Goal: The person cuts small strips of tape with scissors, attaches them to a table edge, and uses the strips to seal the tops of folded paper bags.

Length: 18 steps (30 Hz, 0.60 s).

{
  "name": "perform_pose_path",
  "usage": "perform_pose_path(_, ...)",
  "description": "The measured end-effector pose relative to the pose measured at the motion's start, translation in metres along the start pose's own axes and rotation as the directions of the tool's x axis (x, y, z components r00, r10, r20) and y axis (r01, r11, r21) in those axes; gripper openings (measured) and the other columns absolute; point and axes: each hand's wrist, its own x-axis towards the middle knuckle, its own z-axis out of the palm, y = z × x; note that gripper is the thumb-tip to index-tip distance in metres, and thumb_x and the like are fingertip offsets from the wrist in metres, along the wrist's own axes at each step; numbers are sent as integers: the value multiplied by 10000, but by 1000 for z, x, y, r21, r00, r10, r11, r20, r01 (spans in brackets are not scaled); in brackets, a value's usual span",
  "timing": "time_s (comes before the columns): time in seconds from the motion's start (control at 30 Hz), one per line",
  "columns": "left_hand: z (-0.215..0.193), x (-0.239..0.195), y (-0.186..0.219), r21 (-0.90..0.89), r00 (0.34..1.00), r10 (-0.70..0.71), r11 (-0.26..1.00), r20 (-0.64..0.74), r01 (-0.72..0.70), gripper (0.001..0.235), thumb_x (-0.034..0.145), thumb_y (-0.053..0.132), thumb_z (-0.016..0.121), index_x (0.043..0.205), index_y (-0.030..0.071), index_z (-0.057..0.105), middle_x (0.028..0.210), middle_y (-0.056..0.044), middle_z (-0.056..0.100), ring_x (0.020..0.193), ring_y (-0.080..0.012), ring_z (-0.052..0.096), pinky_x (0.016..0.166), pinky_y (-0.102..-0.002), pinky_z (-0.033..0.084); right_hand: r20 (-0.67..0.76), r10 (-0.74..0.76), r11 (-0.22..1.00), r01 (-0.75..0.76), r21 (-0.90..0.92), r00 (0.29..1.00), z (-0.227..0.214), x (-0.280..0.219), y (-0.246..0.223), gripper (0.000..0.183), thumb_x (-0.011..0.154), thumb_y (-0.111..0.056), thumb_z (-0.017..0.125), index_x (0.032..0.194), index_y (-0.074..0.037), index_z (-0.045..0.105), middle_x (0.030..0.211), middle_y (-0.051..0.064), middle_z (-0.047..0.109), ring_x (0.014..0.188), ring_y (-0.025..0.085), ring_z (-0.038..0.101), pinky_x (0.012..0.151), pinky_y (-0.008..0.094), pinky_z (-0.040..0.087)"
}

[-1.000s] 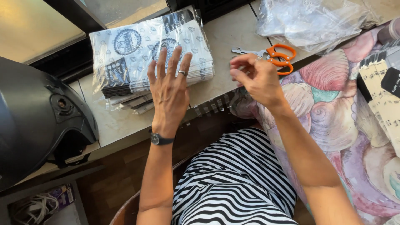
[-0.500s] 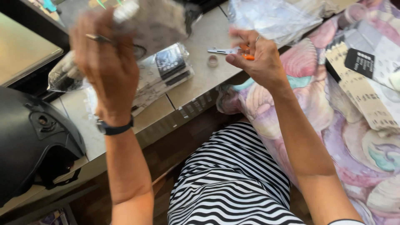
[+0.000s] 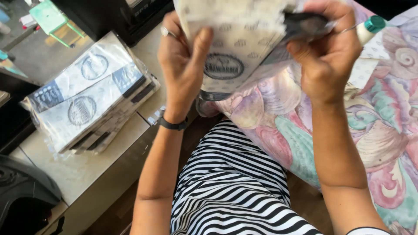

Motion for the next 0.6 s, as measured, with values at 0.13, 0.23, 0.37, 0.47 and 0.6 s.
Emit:
perform_pose_path(0.13,4,-20,-27,-223,965,-176,950,195,219,421,1049,378,635,1282,80,450,1221,-78,591,1148,-207,615,947,-350,587,108,187,973,-169,-158,976,-16,-18,5,463,971,94,715,1364,-38,510,1199,115,635,1115,204,622,969,277,535)
perform_pose_path(0.23,4,-14,-33,-148,938,-177,962,297,229,890,832,276,906,1450,130,281,1336,-102,509,1281,-220,554,1110,-343,546,183,166,986,-159,-55,969,-21,-16,5,673,919,4,757,1485,-16,394,1363,159,542,1259,256,565,1092,313,500)
perform_pose_path(0.37,9,-9,-27,-119,955,-182,970,233,214,677,896,76,883,1393,172,433,1239,-72,571,933,-137,648,743,-256,670,98,106,974,-83,-209,990,-19,-10,1,570,873,4,885,1331,-6,545,1188,158,635,1118,283,688,964,330,600)
perform_pose_path(0.47,9,-9,-32,-143,964,-157,971,214,190,549,896,69,862,1305,131,502,1217,-47,536,960,-141,643,738,-241,662,62,30,949,-9,-316,998,-20,-12,0,465,874,-38,921,1217,13,612,1106,154,692,1006,263,720,820,305,614)
perform_pose_path(0.6,2,-3,-42,-198,940,-185,948,288,248,546,860,166,874,1260,59,519,1239,-59,527,1156,-200,608,806,-265,621,151,75,950,-25,-313,986,-25,-12,-1,519,902,-9,856,1304,29,531,1221,215,630,1115,335,699,961,359,635)
